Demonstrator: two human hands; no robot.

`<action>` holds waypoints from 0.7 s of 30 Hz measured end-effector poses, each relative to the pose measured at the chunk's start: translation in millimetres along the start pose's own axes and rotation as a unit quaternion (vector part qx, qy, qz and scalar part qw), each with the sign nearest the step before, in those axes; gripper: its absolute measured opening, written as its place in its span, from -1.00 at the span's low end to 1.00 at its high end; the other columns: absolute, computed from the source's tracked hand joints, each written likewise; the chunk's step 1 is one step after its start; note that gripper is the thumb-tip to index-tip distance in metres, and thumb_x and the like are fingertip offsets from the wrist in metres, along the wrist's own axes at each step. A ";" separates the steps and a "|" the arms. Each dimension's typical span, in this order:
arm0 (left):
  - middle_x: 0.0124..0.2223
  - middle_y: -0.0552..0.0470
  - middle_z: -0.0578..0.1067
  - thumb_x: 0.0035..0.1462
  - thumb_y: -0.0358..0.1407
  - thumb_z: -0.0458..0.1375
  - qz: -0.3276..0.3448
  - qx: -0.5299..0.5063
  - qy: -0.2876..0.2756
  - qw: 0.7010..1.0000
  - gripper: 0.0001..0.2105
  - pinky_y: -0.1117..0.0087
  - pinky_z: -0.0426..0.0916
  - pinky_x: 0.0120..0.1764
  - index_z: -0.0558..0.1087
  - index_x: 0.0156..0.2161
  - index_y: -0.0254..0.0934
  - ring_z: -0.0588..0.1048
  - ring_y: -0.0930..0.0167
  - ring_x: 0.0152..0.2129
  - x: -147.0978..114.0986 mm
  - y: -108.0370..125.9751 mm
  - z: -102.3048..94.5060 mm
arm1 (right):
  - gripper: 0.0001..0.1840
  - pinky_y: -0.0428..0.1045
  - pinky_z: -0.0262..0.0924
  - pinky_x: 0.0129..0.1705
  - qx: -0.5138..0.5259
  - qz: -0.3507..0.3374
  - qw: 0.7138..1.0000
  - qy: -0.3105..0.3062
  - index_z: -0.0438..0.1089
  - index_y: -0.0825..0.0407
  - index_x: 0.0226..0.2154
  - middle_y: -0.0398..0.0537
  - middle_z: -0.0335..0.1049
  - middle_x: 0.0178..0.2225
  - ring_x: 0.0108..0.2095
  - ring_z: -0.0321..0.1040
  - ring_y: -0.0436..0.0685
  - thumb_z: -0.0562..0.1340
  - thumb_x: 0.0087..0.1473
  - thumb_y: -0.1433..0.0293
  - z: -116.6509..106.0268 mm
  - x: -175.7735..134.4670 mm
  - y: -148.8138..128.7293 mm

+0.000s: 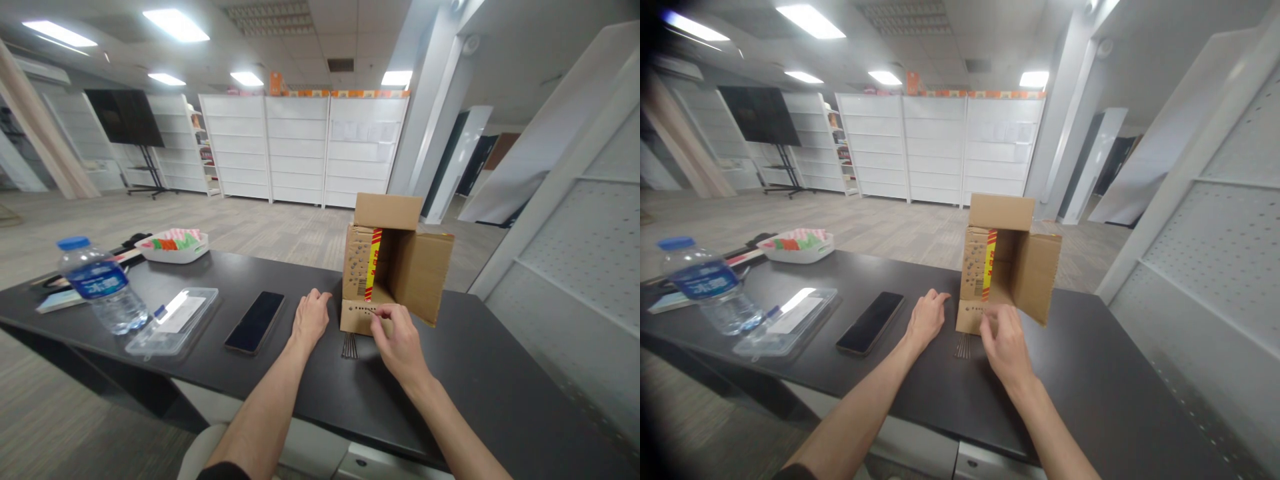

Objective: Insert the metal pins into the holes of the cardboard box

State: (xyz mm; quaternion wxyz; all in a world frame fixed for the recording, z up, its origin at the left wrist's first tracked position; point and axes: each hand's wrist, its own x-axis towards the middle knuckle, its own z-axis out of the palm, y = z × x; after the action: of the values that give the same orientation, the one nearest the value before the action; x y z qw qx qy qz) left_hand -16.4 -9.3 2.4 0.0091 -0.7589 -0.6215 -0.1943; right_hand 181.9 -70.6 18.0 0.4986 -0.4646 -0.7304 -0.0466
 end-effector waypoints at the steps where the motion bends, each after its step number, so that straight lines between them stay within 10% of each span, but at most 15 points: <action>1: -0.11 -0.05 0.41 0.29 -0.45 -0.10 0.000 -0.001 -0.002 1.000 -0.61 0.35 0.30 -0.06 0.41 0.10 -0.12 0.46 0.38 -0.21 0.2 -0.1 0.1 | -0.94 0.05 0.21 -0.17 0.008 -0.001 1.000 -0.008 0.27 -0.01 -0.28 -0.03 0.36 -0.31 -0.24 0.31 0.17 0.11 0.25 0.40 -1.7 -2.9 -2.5; 21: -0.11 -0.04 0.41 0.29 -0.45 -0.09 0.006 -0.004 0.000 1.000 -0.61 0.34 0.29 -0.04 0.40 0.11 -0.12 0.45 0.39 -0.20 0.9 -2.1 2.8 | -0.84 0.04 0.24 -0.26 0.000 -0.022 0.978 -0.209 0.22 -0.04 -0.33 -0.07 0.34 -0.34 -0.31 0.29 0.14 0.05 0.26 0.51 -7.0 -49.7 -14.0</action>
State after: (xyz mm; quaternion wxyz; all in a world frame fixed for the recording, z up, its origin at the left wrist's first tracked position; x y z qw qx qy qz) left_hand -17.4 -7.3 -0.4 0.0075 -0.7626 -0.6163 -0.1963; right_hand 180.1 -113.7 -11.4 0.3340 -0.4477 -0.8284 0.0409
